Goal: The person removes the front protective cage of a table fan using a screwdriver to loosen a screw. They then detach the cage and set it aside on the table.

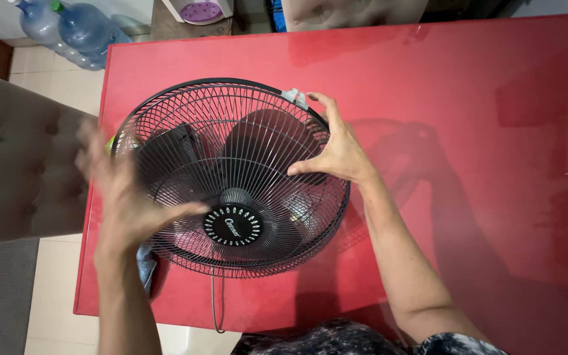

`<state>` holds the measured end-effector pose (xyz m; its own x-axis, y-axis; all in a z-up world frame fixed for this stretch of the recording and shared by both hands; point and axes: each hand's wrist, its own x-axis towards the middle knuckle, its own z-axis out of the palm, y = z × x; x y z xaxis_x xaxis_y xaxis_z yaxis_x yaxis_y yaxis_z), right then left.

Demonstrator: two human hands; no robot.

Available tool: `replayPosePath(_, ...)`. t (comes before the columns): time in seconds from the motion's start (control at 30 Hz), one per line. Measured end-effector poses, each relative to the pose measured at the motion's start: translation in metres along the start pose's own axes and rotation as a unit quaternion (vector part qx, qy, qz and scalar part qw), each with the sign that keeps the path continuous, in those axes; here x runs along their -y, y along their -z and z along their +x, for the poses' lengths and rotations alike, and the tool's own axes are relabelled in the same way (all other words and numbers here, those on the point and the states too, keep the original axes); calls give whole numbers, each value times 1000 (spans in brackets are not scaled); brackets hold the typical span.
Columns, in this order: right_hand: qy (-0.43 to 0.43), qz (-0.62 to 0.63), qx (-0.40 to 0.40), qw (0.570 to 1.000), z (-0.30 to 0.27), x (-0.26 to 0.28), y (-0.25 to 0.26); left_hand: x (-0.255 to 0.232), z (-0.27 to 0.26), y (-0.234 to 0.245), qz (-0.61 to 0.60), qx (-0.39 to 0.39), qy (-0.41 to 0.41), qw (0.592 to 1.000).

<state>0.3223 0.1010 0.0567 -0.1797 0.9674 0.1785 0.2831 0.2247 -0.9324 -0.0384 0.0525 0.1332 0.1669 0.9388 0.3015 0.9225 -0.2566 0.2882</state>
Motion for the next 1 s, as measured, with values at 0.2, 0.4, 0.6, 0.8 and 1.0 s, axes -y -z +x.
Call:
replayPosePath(0.2,-95,-42,-30,994,3,-2,-8,-111,134,-30,89,217,-214,948)
replayPosePath(0.4,23,-33,-40,998,-6,-16,-4,-105,135,-46,54,171,-258,949)
replayPosePath(0.6,92,-24,-81,992,-28,-36,-7,-94,126,-46,14,108,-294,949)
replayPosePath(0.8,9,82,-124,989,-82,-64,-17,-90,111,-52,9,-13,-353,935)
replayPosePath(1.0,3,-37,-238,971,-106,-71,-46,-94,99,-60,30,-52,-271,961)
